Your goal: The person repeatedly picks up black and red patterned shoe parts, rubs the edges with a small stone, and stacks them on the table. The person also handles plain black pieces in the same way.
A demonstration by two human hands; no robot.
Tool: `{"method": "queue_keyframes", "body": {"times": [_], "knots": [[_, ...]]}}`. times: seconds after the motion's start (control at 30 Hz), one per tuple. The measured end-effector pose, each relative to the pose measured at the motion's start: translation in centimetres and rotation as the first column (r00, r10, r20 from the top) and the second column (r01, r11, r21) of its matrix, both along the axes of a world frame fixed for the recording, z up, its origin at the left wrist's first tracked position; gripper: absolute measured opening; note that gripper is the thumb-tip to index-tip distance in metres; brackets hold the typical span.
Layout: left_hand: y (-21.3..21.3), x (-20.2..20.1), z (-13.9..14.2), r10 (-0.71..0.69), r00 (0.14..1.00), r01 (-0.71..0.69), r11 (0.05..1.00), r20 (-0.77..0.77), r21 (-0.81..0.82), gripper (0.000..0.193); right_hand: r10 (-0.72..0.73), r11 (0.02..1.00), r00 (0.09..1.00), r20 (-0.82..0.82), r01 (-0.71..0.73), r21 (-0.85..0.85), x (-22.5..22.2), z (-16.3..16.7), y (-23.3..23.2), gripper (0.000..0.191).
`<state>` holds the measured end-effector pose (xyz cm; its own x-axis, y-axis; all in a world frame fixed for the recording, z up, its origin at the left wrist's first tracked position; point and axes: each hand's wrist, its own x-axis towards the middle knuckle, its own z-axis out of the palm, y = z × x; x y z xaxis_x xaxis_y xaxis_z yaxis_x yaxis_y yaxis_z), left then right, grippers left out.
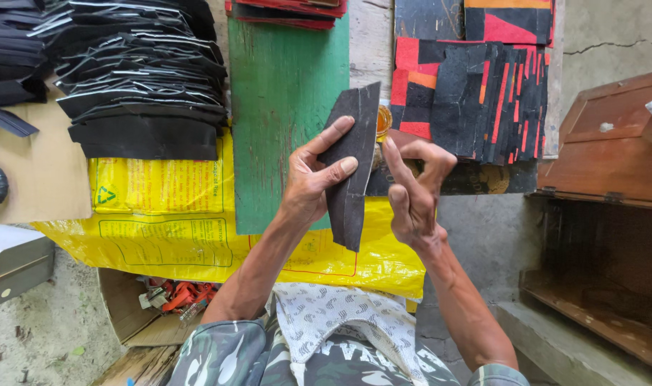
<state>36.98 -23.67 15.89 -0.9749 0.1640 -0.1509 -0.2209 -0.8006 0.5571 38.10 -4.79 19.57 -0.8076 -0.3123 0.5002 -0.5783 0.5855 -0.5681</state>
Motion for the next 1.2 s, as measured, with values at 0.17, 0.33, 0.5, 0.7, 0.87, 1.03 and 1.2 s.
{"method": "queue_keyframes", "body": {"times": [0.17,0.33,0.5,0.7,0.87,1.03,1.2], "knots": [[0.0,0.8,0.2,-0.066,0.998,0.065,0.998,0.022,0.016,0.068,-0.002,0.999,1.000,0.031,0.001,0.037,-0.6,0.4,0.2,0.059],[0.0,1.4,0.6,-0.096,0.995,0.094,0.994,0.034,0.053,0.068,0.026,0.999,1.000,-0.012,-0.026,0.027,-1.3,0.4,0.2,0.057],[-0.1,1.5,1.0,-0.117,0.992,0.115,0.992,0.039,0.043,0.071,-0.066,0.998,0.997,0.039,0.066,0.002,-2.9,-0.3,0.6,0.060],[-1.2,2.0,-1.0,-0.126,0.992,0.126,0.992,0.020,0.012,0.061,-0.105,0.994,0.978,0.182,0.095,0.061,-6.6,-1.0,2.5,0.043],[-2.2,1.3,-4.9,0.059,0.998,-0.058,0.980,-0.004,-0.189,0.030,-0.022,0.927,0.997,0.072,-0.007,0.374,-6.7,-3.2,2.1,0.025],[-3.4,1.6,-4.9,0.035,0.999,-0.027,0.981,0.038,-0.192,0.041,0.015,0.899,0.996,0.089,-0.053,0.435,-7.4,-4.4,2.0,0.034],[-3.5,1.3,-3.3,0.020,1.000,-0.016,0.976,0.015,-0.216,0.050,0.035,0.915,0.991,0.132,-0.085,0.393,-8.1,-4.5,2.0,0.029]]}}
